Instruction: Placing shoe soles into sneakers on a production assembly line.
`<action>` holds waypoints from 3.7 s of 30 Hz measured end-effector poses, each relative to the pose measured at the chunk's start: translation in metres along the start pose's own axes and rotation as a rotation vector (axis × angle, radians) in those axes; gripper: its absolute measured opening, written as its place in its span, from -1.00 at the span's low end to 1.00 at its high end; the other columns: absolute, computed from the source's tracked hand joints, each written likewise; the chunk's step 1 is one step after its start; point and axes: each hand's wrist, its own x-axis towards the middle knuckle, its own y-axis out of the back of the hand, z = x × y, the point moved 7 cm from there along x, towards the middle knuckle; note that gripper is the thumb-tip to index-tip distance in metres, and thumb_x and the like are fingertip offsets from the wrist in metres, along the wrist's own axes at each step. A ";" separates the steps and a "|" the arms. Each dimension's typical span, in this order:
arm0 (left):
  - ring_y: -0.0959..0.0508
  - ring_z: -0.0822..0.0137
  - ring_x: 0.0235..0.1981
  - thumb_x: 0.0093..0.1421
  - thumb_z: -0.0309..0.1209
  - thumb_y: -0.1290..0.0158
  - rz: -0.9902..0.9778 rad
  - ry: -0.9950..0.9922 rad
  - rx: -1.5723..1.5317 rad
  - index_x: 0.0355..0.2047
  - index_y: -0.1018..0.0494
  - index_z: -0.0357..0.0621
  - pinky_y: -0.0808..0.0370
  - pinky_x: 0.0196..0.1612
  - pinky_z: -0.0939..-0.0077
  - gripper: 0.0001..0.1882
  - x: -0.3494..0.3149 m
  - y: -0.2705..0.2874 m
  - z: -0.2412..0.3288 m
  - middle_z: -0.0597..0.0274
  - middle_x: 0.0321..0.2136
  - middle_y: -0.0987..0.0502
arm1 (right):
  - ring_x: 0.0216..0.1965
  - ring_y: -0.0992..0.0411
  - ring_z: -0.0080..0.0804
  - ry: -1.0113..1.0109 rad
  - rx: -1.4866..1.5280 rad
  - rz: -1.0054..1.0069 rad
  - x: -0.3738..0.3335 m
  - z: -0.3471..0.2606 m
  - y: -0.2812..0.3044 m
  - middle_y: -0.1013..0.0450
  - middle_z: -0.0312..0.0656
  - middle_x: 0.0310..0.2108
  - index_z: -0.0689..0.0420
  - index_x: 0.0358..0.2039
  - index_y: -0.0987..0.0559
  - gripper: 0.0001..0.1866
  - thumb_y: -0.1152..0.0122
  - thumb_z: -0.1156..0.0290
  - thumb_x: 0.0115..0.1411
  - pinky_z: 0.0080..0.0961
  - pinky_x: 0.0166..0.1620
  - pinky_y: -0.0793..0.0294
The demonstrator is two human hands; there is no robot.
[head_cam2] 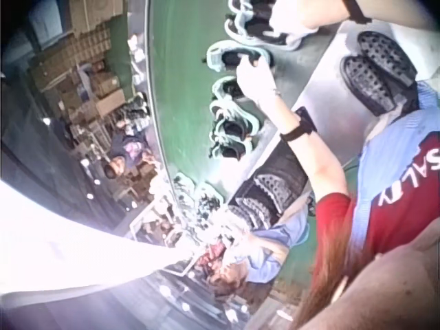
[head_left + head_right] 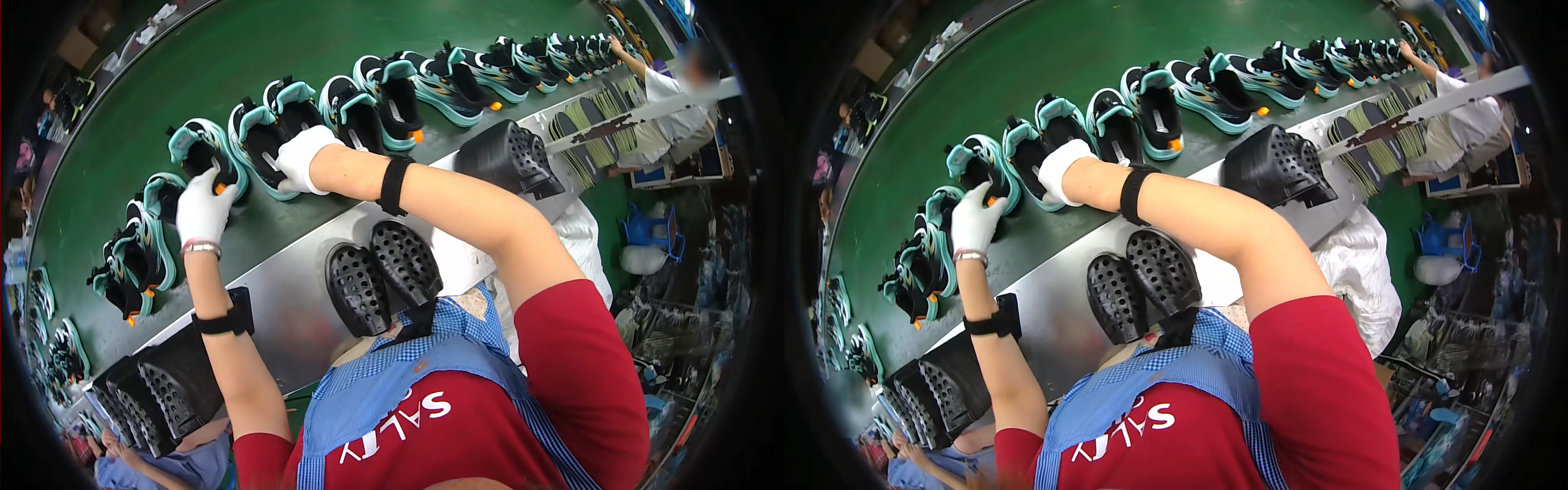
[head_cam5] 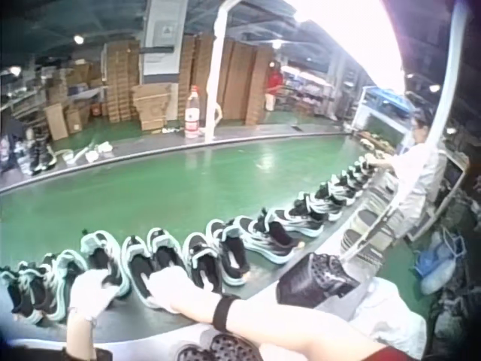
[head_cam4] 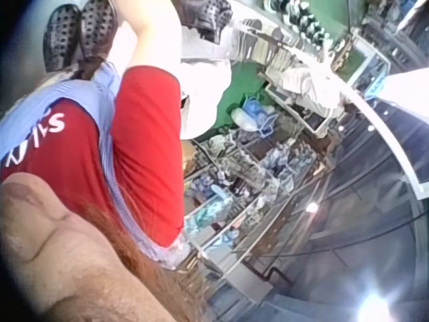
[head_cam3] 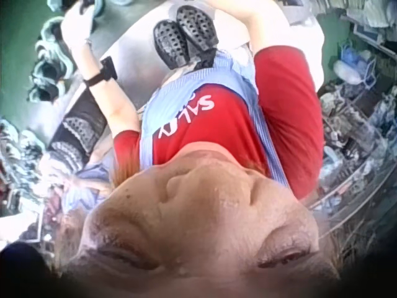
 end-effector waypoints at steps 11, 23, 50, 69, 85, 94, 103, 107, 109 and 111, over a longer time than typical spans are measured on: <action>-0.54 0.32 -0.65 0.03 -0.39 -0.12 -0.494 0.032 -0.497 -0.49 -0.46 -0.38 -0.48 -0.53 0.47 -0.78 -0.023 -0.062 0.105 0.05 -0.47 -0.50 | -0.17 -0.51 -0.16 -0.264 -0.027 0.071 -0.049 0.102 0.006 -0.55 -0.17 -0.19 -0.03 -0.18 -0.62 -0.63 -0.16 0.03 0.10 -0.26 -0.10 -0.48; -0.55 0.45 -0.69 0.11 -0.42 -0.10 -0.621 0.177 -0.529 -0.31 -0.47 -0.35 -0.51 -0.65 0.56 -0.78 -0.019 -0.084 0.079 0.22 -0.58 -0.52 | -0.24 -0.48 -0.13 -0.635 0.093 0.680 -0.380 0.220 -0.010 -0.50 -0.09 -0.35 0.11 -0.26 -0.59 -0.77 -0.13 0.25 0.17 -0.36 -0.16 -0.46; -0.31 0.19 0.19 0.23 -0.31 0.02 -0.522 -0.309 -1.516 0.34 0.11 -0.24 -0.25 0.21 0.31 -0.24 -0.080 0.043 0.192 0.02 0.23 -0.19 | -0.22 -0.43 -0.06 0.385 0.293 0.760 -0.297 0.007 0.069 -0.43 -0.09 -0.27 0.16 -0.28 -0.44 -0.66 -0.26 0.54 -0.13 -0.29 -0.15 -0.44; -0.49 0.38 -0.11 0.25 -0.32 -0.07 -0.101 0.188 -2.169 -0.02 -0.32 -0.15 -0.45 -0.01 0.35 -0.67 -0.100 -0.003 0.055 0.28 -0.16 -0.46 | -0.45 -0.48 0.00 0.017 0.358 0.308 -0.103 -0.081 0.039 -0.45 0.06 -0.56 0.23 -0.46 -0.47 -0.59 -0.19 0.07 0.04 -0.27 -0.33 -0.47; -0.48 0.13 -0.19 0.06 -0.36 -0.12 0.148 0.029 -0.398 -0.27 -0.48 -0.10 -0.46 -0.13 0.24 -0.78 -0.082 -0.015 0.017 0.22 -0.24 -0.48 | -0.79 -0.24 -0.52 -0.421 0.991 -0.088 -0.007 -0.034 0.021 -0.30 -0.32 -0.74 0.14 -0.63 -0.47 -0.67 -0.19 0.15 0.07 -0.55 -0.72 -0.18; -0.55 0.05 -0.29 0.04 -0.21 -0.15 -0.039 0.110 -0.390 -0.36 -0.52 -0.14 -0.50 -0.22 0.21 -0.73 -0.062 -0.037 0.010 0.11 -0.36 -0.55 | -0.23 -0.53 -0.02 -0.289 0.055 0.125 0.051 -0.078 0.012 -0.54 0.09 -0.32 0.22 -0.34 -0.63 -0.56 -0.08 0.06 0.09 -0.24 -0.09 -0.49; -0.60 0.04 -0.37 0.02 -0.06 -0.12 -0.269 0.136 -0.218 -0.41 -0.58 -0.10 -0.53 -0.27 0.22 -0.64 -0.048 -0.054 0.003 0.04 -0.46 -0.60 | -0.13 -0.51 -0.11 -0.170 -0.120 -0.021 0.063 -0.089 0.009 -0.55 -0.04 -0.20 0.11 -0.25 -0.64 -0.65 -0.10 0.10 0.20 -0.28 -0.10 -0.50; -0.60 0.07 -0.34 0.04 -0.12 -0.10 -0.303 0.133 -0.200 -0.37 -0.60 -0.03 -0.53 -0.26 0.24 -0.71 -0.051 -0.058 0.006 0.07 -0.42 -0.60 | -0.21 -0.53 -0.09 -0.050 -0.236 -0.020 0.055 -0.092 0.013 -0.56 -0.04 -0.28 0.11 -0.31 -0.64 -0.66 -0.05 0.12 0.20 -0.25 -0.15 -0.50; -0.60 0.08 -0.34 0.04 -0.12 -0.11 -0.300 0.135 -0.211 -0.37 -0.61 0.00 -0.53 -0.26 0.24 -0.72 -0.051 -0.059 0.002 0.07 -0.42 -0.60 | -0.27 -0.54 -0.09 0.047 -0.341 0.020 0.057 -0.098 0.015 -0.57 -0.07 -0.35 0.09 -0.35 -0.63 -0.67 -0.03 0.13 0.21 -0.22 -0.20 -0.49; -0.60 0.08 -0.36 0.03 -0.12 -0.10 -0.249 0.122 -0.230 -0.40 -0.62 0.04 -0.53 -0.27 0.25 -0.75 -0.051 -0.060 -0.003 0.09 -0.43 -0.60 | -0.27 -0.54 -0.10 0.080 -0.374 0.009 0.063 -0.100 0.010 -0.57 -0.07 -0.35 0.08 -0.35 -0.64 -0.69 -0.04 0.14 0.21 -0.23 -0.20 -0.49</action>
